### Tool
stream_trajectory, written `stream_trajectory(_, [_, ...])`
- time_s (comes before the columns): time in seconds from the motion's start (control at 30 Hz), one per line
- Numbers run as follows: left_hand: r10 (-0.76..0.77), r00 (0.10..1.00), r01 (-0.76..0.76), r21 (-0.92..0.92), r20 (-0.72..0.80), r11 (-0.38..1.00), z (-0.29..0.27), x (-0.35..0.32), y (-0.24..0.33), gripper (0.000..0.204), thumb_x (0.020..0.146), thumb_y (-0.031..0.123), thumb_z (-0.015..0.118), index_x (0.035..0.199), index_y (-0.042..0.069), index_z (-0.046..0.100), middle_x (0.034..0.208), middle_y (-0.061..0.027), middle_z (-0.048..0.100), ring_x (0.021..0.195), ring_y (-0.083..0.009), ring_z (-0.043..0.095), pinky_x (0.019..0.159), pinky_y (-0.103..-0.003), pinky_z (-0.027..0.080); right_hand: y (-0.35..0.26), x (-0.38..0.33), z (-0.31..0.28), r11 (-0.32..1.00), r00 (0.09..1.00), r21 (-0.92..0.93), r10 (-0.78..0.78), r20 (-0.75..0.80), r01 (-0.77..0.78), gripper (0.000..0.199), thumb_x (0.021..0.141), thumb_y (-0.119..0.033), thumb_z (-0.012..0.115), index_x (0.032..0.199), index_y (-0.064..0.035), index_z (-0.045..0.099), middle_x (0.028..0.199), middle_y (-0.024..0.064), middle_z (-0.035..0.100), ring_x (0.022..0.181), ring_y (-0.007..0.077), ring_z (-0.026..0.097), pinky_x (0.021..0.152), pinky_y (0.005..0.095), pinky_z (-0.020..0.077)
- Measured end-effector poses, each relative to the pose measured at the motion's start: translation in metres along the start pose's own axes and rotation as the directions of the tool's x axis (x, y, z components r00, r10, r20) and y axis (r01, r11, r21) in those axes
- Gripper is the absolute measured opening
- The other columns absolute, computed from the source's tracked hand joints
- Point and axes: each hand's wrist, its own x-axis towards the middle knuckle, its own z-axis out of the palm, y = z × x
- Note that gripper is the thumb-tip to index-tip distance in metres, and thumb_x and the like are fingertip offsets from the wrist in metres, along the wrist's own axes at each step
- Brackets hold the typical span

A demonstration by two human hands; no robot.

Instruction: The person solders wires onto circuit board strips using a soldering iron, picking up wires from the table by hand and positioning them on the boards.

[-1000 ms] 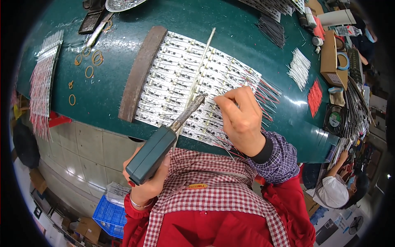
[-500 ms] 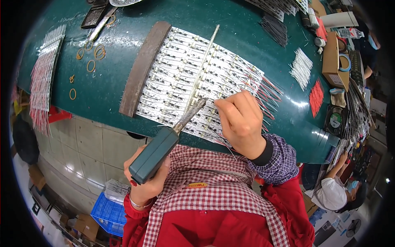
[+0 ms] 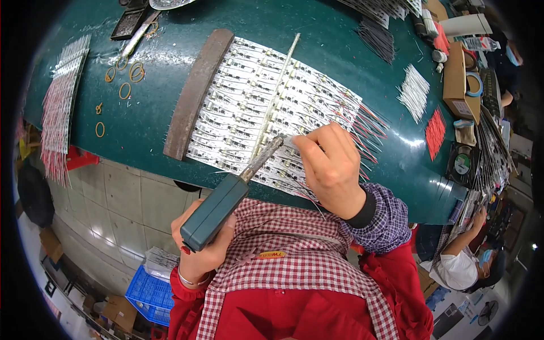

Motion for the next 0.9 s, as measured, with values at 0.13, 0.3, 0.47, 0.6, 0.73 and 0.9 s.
stream_trajectory(0.13, [-0.009, 1.000, 0.008, -0.029, -0.022, 1.000, 0.000, -0.002, 0.003, 0.022, 0.075, -0.001, 0.072, 0.096, -0.006, 0.069, 0.084, -0.0137, 0.067, 0.066, -0.0206, 0.066, 0.060, -0.029, 0.051, 0.001, -0.001, 0.001, 1.000, 1.000, 0.005, 0.001, -0.006, -0.001, 0.026, 0.067, 0.000, 0.063, 0.092, -0.0007, 0.065, 0.080, 0.0074, 0.051, 0.074, 0.0243, 0.052, 0.065, 0.0361, 0.0419])
stream_trajectory(0.3, [-0.043, 0.996, 0.037, -0.069, -0.079, 0.997, 0.002, -0.011, -0.006, 0.021, 0.074, -0.002, 0.073, 0.095, -0.006, 0.070, 0.085, -0.0145, 0.068, 0.066, -0.0212, 0.066, 0.060, -0.029, 0.051, 0.001, 0.000, 0.001, 1.000, 1.000, 0.004, -0.004, -0.017, 0.004, 0.023, 0.067, 0.000, 0.062, 0.090, -0.0011, 0.064, 0.079, 0.0073, 0.050, 0.074, 0.0243, 0.052, 0.064, 0.0357, 0.0422])
stream_trajectory(0.47, [0.007, 0.999, -0.009, -0.040, -0.049, 0.999, 0.001, -0.006, -0.004, 0.021, 0.074, -0.002, 0.073, 0.095, -0.006, 0.070, 0.085, -0.0145, 0.068, 0.067, -0.0214, 0.066, 0.061, -0.029, 0.051, 0.000, 0.000, 0.001, 1.000, 1.000, 0.017, 0.010, -0.019, -0.009, 0.023, 0.066, 0.001, 0.063, 0.089, -0.0016, 0.065, 0.079, 0.0073, 0.051, 0.073, 0.0244, 0.053, 0.064, 0.0356, 0.0428])
stream_trajectory(0.6, [-0.005, 0.999, 0.003, -0.054, -0.045, 0.999, 0.001, -0.006, -0.004, 0.021, 0.074, -0.002, 0.073, 0.095, -0.005, 0.070, 0.085, -0.0138, 0.068, 0.067, -0.0205, 0.066, 0.061, -0.028, 0.051, 0.001, -0.001, 0.002, 0.998, 0.999, 0.055, 0.036, -0.034, -0.034, 0.023, 0.065, 0.004, 0.065, 0.088, -0.0015, 0.066, 0.078, 0.0074, 0.052, 0.072, 0.0245, 0.054, 0.063, 0.0362, 0.0439])
stream_trajectory(0.73, [-0.016, 1.000, 0.017, -0.017, 0.007, 1.000, 0.000, -0.004, -0.003, 0.021, 0.074, -0.002, 0.072, 0.095, -0.005, 0.070, 0.085, -0.0134, 0.068, 0.067, -0.0203, 0.066, 0.060, -0.029, 0.051, 0.000, 0.000, 0.002, 0.997, 0.998, 0.062, 0.042, -0.041, -0.039, 0.022, 0.066, 0.005, 0.066, 0.087, -0.0015, 0.066, 0.077, 0.0074, 0.052, 0.072, 0.0247, 0.054, 0.062, 0.0361, 0.0441])
stream_trajectory(0.9, [-0.022, 1.000, 0.022, -0.009, 0.004, 1.000, -0.001, -0.004, -0.002, 0.021, 0.074, -0.001, 0.073, 0.095, -0.005, 0.069, 0.085, -0.0128, 0.067, 0.066, -0.0208, 0.066, 0.059, -0.029, 0.050, 0.000, 0.000, 0.003, 0.997, 0.998, 0.069, 0.038, -0.044, -0.035, 0.022, 0.066, 0.006, 0.066, 0.087, -0.0011, 0.066, 0.077, 0.0073, 0.053, 0.071, 0.0246, 0.054, 0.062, 0.0360, 0.0435])
